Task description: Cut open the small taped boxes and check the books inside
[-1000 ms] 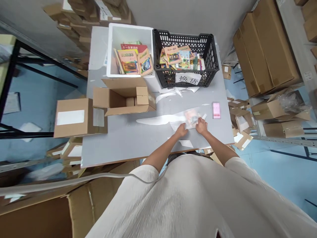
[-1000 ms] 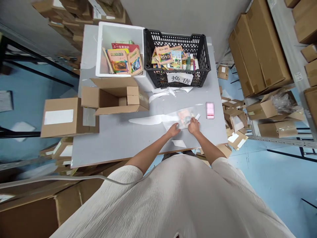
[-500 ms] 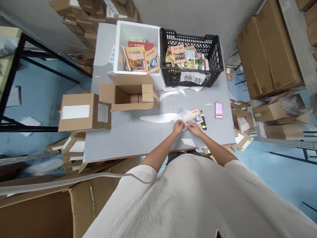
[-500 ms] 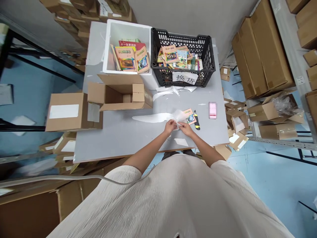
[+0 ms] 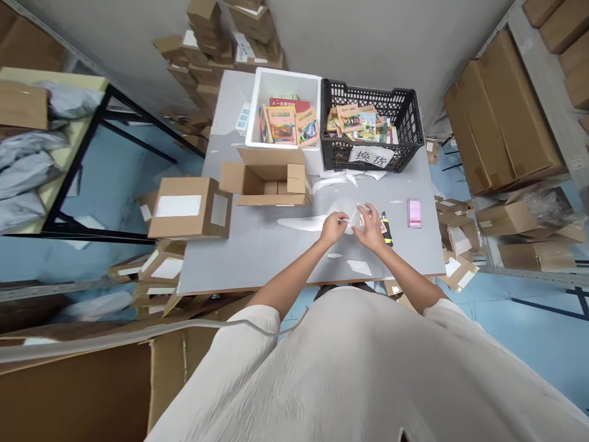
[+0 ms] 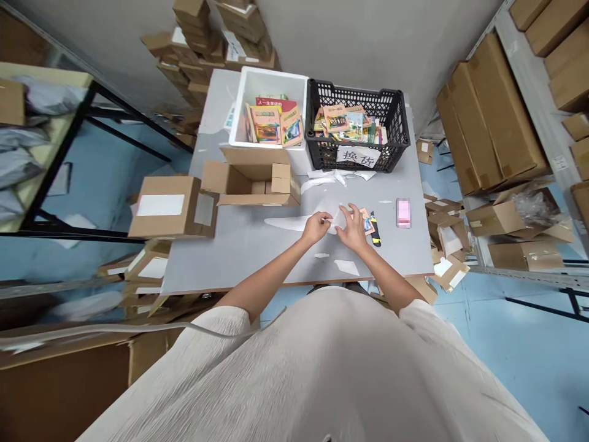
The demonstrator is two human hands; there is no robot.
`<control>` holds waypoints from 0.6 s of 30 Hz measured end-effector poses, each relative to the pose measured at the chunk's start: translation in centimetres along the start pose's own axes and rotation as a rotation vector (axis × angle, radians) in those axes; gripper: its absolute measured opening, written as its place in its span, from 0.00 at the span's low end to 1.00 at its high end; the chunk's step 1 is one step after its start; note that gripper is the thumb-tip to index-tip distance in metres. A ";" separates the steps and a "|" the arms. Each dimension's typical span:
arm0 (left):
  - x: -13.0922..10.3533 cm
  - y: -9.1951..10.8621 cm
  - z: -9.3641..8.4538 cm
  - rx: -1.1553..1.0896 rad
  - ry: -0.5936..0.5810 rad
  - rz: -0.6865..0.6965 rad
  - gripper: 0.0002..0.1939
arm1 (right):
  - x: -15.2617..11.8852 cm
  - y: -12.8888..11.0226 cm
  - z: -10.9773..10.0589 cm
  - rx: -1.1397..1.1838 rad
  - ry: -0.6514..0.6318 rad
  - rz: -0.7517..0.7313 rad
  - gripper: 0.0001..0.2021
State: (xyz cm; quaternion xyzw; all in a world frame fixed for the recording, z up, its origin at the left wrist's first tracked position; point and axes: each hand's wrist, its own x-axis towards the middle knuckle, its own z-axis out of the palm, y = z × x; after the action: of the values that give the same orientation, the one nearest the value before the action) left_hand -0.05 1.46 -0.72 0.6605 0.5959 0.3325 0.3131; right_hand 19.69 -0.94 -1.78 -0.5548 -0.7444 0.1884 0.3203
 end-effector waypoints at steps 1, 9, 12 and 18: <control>0.1 0.4 -1.0 0.046 -0.016 0.067 0.14 | 0.4 -0.7 -0.3 -0.032 -0.012 -0.046 0.30; 0.4 3.8 -8.4 0.151 0.075 0.404 0.14 | 4.9 -5.6 -0.2 0.088 0.090 -0.140 0.18; 0.7 3.9 -11.4 0.154 0.152 0.444 0.12 | 7.5 -8.3 0.7 0.115 0.141 -0.162 0.16; 1.1 0.7 -17.8 0.101 0.299 0.375 0.10 | 13.0 -14.6 4.5 0.121 0.105 -0.265 0.14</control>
State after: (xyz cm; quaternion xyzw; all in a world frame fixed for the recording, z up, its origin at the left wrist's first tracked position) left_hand -14.02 2.84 10.34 0.7179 0.5183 0.4487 0.1210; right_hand 3.97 7.10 7.78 -0.4403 -0.7805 0.1598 0.4140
